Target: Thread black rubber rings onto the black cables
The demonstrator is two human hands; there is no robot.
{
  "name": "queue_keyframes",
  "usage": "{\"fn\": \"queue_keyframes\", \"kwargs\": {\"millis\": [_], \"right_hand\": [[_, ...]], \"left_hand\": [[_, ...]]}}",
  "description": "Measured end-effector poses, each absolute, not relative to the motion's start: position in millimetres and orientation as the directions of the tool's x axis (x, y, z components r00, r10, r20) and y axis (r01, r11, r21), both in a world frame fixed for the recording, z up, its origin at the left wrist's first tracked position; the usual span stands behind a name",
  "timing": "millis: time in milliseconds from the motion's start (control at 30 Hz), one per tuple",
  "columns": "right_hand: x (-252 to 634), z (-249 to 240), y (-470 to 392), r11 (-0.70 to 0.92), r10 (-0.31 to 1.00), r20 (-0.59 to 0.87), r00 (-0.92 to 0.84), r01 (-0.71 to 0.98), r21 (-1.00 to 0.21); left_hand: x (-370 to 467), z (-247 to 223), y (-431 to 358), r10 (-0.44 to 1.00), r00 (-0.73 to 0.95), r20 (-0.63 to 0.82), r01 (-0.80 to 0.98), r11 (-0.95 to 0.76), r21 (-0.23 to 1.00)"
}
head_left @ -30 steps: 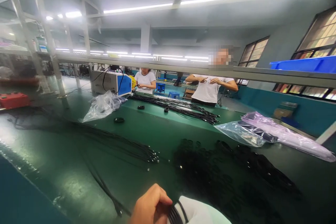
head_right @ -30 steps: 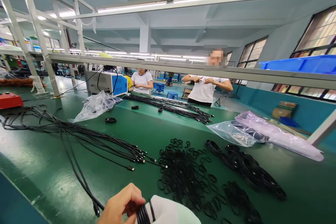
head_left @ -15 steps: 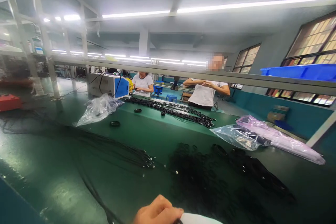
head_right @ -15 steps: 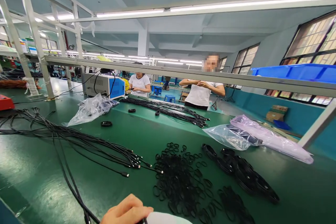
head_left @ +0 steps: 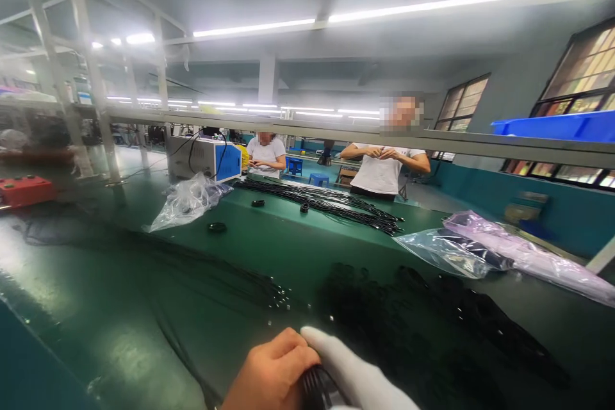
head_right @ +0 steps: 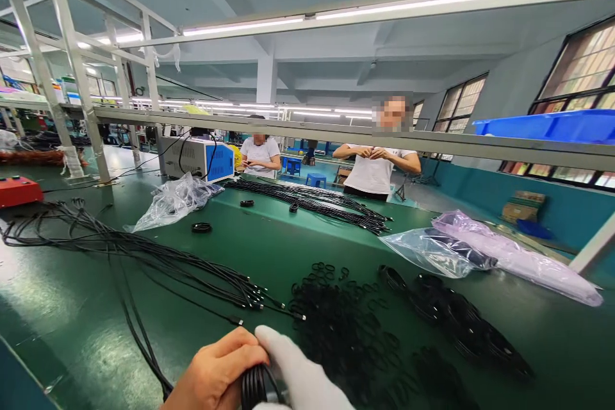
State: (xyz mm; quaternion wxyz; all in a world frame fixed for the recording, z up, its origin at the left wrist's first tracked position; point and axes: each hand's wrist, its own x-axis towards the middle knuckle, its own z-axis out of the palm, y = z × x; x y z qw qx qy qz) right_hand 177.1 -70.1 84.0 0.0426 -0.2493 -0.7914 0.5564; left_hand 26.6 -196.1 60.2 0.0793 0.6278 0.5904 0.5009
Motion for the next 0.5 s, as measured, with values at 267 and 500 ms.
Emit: {"fn": "queue_keyframes", "kwargs": {"millis": [267,500], "right_hand": [[140.0,85.0,-92.9,-0.005,0.302,-0.088,-0.949,0.090,-0.996],[144.0,79.9,-95.7,-0.473,0.146,-0.123,-0.982,0.040,-0.880]], "left_hand": [[20.6,71.5,-195.1,0.919,-0.289,0.267,0.564,-0.062,0.823],[23.1,65.5,-181.1,0.886,-0.454,-0.097,0.065,0.141,0.988]]}}
